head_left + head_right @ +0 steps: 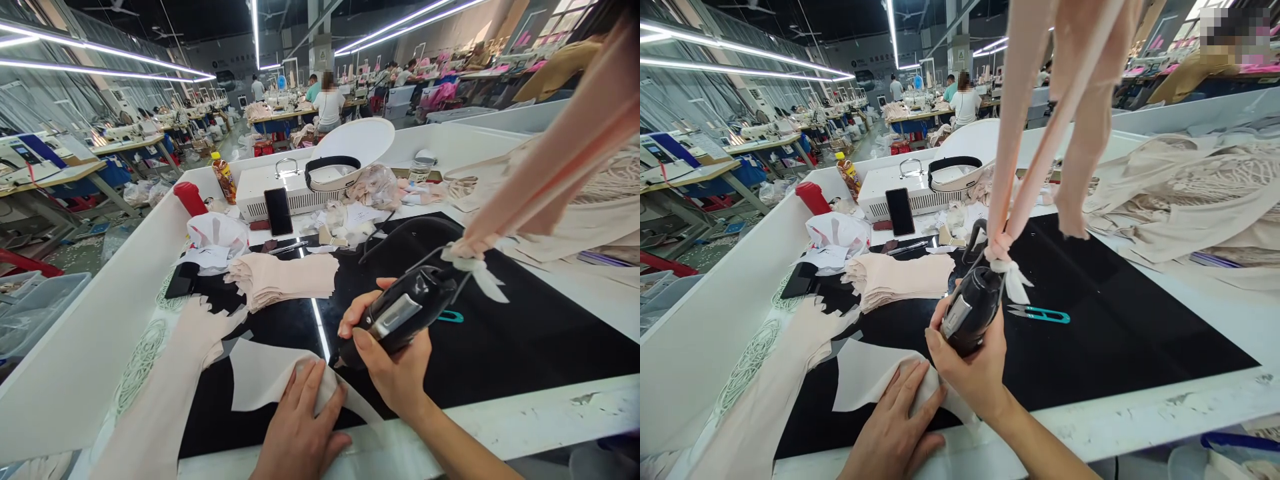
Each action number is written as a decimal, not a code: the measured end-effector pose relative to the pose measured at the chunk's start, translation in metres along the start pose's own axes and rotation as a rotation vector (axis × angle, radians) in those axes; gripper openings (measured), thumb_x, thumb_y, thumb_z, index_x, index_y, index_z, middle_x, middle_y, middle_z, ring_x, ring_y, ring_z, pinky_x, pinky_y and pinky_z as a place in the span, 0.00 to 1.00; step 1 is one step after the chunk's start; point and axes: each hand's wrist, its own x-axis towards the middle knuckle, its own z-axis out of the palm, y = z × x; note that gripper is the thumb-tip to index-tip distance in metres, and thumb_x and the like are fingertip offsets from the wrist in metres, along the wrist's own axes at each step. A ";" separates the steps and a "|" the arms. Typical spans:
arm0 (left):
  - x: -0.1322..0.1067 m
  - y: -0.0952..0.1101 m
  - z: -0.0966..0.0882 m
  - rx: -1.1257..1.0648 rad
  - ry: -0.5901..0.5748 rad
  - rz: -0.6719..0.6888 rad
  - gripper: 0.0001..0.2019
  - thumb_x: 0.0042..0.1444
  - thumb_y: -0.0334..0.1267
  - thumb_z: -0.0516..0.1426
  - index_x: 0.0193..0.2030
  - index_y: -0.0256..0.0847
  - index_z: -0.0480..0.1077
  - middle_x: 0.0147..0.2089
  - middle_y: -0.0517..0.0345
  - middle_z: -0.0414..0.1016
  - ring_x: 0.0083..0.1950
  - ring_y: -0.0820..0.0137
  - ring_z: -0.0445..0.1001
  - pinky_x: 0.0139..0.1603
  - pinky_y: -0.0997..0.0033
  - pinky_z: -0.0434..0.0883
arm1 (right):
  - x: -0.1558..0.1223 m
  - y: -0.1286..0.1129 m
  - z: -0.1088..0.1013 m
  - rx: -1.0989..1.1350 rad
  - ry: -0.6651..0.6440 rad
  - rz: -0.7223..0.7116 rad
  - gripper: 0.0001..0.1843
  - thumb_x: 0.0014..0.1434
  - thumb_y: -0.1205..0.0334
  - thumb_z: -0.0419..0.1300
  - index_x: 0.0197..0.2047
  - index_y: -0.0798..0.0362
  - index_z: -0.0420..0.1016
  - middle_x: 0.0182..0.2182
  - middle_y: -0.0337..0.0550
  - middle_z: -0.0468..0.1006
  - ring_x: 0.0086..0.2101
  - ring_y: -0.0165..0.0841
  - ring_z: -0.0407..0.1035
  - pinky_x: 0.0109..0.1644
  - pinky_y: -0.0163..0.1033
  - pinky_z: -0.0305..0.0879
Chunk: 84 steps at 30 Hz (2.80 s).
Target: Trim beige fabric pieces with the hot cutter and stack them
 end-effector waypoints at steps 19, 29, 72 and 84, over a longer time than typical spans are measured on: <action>-0.006 -0.042 -0.040 -0.026 -0.102 -0.109 0.34 0.52 0.12 0.48 0.62 0.41 0.70 0.63 0.48 0.79 0.63 0.58 0.81 0.59 0.55 0.84 | -0.003 -0.021 -0.035 -0.001 -0.093 0.034 0.25 0.65 0.62 0.73 0.61 0.42 0.69 0.34 0.37 0.79 0.28 0.32 0.74 0.31 0.40 0.76; 0.010 -0.004 -0.034 0.017 -0.125 -0.291 0.15 0.71 0.32 0.56 0.62 0.39 0.69 0.43 0.59 0.73 0.36 0.66 0.80 0.36 0.68 0.80 | -0.008 -0.029 -0.034 0.018 -0.078 0.031 0.24 0.65 0.58 0.74 0.59 0.42 0.71 0.33 0.37 0.79 0.27 0.32 0.74 0.29 0.37 0.75; 0.038 0.001 -0.008 -0.149 0.062 -0.021 0.17 0.67 0.29 0.64 0.61 0.40 0.74 0.58 0.44 0.80 0.55 0.52 0.82 0.56 0.48 0.84 | -0.010 -0.011 -0.040 -0.042 -0.076 -0.021 0.25 0.65 0.65 0.72 0.61 0.41 0.70 0.34 0.35 0.79 0.29 0.30 0.74 0.33 0.36 0.76; 0.040 0.002 -0.008 -0.158 0.051 -0.042 0.22 0.60 0.28 0.69 0.60 0.40 0.75 0.59 0.39 0.79 0.58 0.50 0.82 0.55 0.50 0.85 | 0.002 -0.002 -0.031 0.038 -0.055 -0.005 0.25 0.66 0.63 0.72 0.61 0.41 0.70 0.35 0.34 0.78 0.29 0.29 0.75 0.34 0.36 0.77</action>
